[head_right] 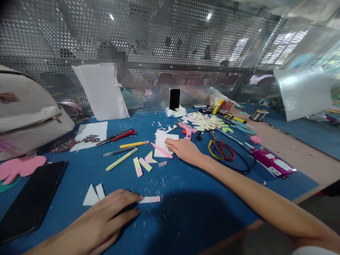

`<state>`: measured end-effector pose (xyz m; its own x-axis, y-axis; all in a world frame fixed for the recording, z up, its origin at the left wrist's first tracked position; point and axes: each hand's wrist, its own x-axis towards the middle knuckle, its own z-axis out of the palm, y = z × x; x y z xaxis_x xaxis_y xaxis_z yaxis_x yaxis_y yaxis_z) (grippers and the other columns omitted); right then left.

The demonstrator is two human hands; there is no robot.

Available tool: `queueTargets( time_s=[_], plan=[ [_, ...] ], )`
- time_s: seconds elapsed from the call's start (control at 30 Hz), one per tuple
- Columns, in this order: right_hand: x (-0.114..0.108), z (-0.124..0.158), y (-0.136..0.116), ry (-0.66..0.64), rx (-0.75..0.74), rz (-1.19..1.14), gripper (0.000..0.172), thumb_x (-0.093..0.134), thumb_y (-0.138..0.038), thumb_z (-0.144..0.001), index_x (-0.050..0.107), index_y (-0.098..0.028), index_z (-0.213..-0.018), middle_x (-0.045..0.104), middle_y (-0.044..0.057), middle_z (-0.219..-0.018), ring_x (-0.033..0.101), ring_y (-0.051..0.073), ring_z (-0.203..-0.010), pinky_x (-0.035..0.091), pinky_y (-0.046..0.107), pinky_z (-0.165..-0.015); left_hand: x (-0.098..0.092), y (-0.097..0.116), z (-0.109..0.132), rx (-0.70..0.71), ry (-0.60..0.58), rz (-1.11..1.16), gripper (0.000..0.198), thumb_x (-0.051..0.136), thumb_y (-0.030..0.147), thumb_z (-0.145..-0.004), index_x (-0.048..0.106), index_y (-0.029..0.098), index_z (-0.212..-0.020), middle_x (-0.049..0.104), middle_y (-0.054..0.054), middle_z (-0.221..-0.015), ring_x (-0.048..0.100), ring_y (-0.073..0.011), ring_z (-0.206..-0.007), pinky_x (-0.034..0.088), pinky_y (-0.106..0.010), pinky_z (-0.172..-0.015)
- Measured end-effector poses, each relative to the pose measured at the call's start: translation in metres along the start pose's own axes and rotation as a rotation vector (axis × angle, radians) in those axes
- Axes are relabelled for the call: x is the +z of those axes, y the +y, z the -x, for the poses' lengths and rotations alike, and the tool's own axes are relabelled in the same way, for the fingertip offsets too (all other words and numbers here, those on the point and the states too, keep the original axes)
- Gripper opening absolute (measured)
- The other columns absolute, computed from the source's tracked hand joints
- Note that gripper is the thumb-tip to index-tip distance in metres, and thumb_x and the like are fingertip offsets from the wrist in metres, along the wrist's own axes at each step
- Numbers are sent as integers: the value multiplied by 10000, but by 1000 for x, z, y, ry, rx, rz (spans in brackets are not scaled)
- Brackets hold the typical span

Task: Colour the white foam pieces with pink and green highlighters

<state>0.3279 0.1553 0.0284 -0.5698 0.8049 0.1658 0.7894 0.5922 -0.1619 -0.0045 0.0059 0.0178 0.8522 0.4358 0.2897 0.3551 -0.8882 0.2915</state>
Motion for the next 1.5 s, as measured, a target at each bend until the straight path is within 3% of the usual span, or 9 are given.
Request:
queueTargets(
  time_s=[0.2,0.47,0.73,0.97,1.37,1.5],
  plan=[
    [7,5,0,-11,64,-6,236,368,-312,-1065,570,-218,-989,689,48,-784,637,214,-683,312,261,-579,3,0,2,-95,-64,-13,613,458,0,-910,522,248,-1467,464,-98,-1575,474,-305,-1429,422,-544,-1164],
    [9,1,-4,27,72,-45,254,347,-326,-1077,499,-203,-915,699,74,-881,657,211,-774,376,269,-634,4,0,1,-87,-81,-10,628,387,-12,-939,448,207,-1524,502,-109,-1539,496,-271,-1404,378,-517,-1204],
    [15,1,1,20,89,11,215,377,-308,-1061,542,-206,-969,705,62,-797,643,216,-683,301,262,-575,5,0,1,-105,-41,5,614,392,-21,-927,486,196,-1494,522,-121,-1523,521,-278,-1387,404,-519,-1192],
    [16,1,2,-5,80,72,219,399,-313,-1062,567,-210,-967,708,52,-767,632,207,-643,253,253,-543,4,-1,0,-102,-89,-20,604,376,-6,-946,463,193,-1509,498,-110,-1539,499,-270,-1402,402,-522,-1188],
    [15,5,0,19,56,102,251,390,-358,-1082,591,-221,-1018,754,42,-836,692,210,-709,290,255,-556,1,-1,0,-97,-91,-39,631,442,-8,-914,478,194,-1511,509,-111,-1538,529,-301,-1386,439,-535,-1155],
    [13,4,0,28,59,112,281,389,-420,-1083,583,-220,-1121,763,42,-821,695,217,-676,289,259,-547,0,0,0,-100,-114,-52,634,449,-3,-914,475,197,-1515,507,-100,-1542,535,-293,-1380,443,-524,-1154]
  ],
)
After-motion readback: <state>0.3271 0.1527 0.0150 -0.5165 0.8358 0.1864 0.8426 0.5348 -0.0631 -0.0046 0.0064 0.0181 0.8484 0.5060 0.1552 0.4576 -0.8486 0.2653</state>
